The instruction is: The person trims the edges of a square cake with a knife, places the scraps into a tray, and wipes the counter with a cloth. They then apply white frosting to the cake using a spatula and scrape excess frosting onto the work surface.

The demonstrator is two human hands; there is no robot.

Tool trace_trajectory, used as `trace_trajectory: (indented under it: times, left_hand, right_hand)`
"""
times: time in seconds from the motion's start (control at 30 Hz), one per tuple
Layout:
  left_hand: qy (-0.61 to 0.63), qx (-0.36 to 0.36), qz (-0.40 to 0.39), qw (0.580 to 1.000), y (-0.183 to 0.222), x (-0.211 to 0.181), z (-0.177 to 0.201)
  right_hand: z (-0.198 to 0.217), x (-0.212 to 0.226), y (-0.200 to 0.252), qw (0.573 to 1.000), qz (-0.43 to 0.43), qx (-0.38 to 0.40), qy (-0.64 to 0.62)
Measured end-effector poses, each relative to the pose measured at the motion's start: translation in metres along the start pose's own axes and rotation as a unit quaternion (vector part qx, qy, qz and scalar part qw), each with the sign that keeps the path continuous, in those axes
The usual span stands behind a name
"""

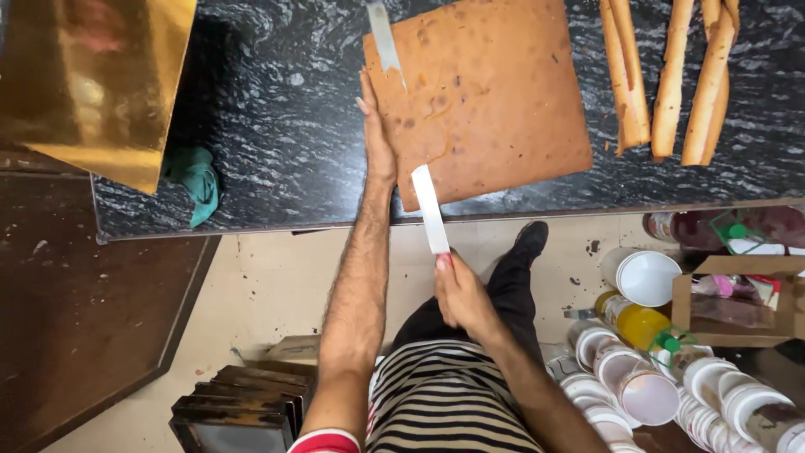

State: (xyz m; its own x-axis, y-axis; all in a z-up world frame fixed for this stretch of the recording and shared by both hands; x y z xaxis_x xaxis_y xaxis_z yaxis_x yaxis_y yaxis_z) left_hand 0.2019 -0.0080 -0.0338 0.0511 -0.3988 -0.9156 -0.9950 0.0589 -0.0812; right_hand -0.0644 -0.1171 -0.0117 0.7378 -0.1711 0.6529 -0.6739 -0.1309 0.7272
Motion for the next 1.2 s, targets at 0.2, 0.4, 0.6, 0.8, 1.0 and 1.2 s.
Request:
trace_trajectory:
  times: [0.2,0.4,0.6,0.8,1.0,1.2]
  left_hand:
    - [-0.001,0.003,-0.019,1.0,0.0,-0.002,-0.002]
    - [-0.043,-0.02,-0.006,0.999,0.007,-0.016,-0.007]
    - [0.098,-0.021,-0.017,0.995,0.004,0.018,0.021]
    - [-0.033,-0.035,-0.026,0.999,0.0,0.003,0.033]
    - [-0.488,0.009,-0.075,0.869,0.016,-0.057,-0.038]
    - [-0.597,0.074,-0.033,0.798,-0.005,-0.05,-0.086]
  right_hand:
    - [0.006,-0.024,0.013,0.994,0.058,-0.018,0.092]
    - [-0.007,-0.026,0.006,0.995,0.045,-0.027,0.09]
    - [-0.004,-0.045,0.012,0.997,0.051,-0.004,0.064]
    - [0.035,-0.051,0.007,0.994,0.042,-0.006,-0.105]
    - [0.067,-0.031,0.021,0.989,0.087,0.0,-0.116]
    - [0.176,0.052,0.063,0.803,0.263,-0.4,0.355]
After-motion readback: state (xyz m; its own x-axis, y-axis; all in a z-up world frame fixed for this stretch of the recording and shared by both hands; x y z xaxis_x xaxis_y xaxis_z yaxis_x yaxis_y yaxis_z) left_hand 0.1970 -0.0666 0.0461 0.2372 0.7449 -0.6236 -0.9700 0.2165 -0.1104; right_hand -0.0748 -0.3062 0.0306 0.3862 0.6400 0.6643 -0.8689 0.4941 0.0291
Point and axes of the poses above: each hand's wrist, its own y-axis away from the middle knuckle, its own z-axis out of the back of the hand, x = y × z, the point moved 7 cm from there along -y, towards the middle knuckle, and after that the axes turned 7 degrees about y, right-handed, at the moved point
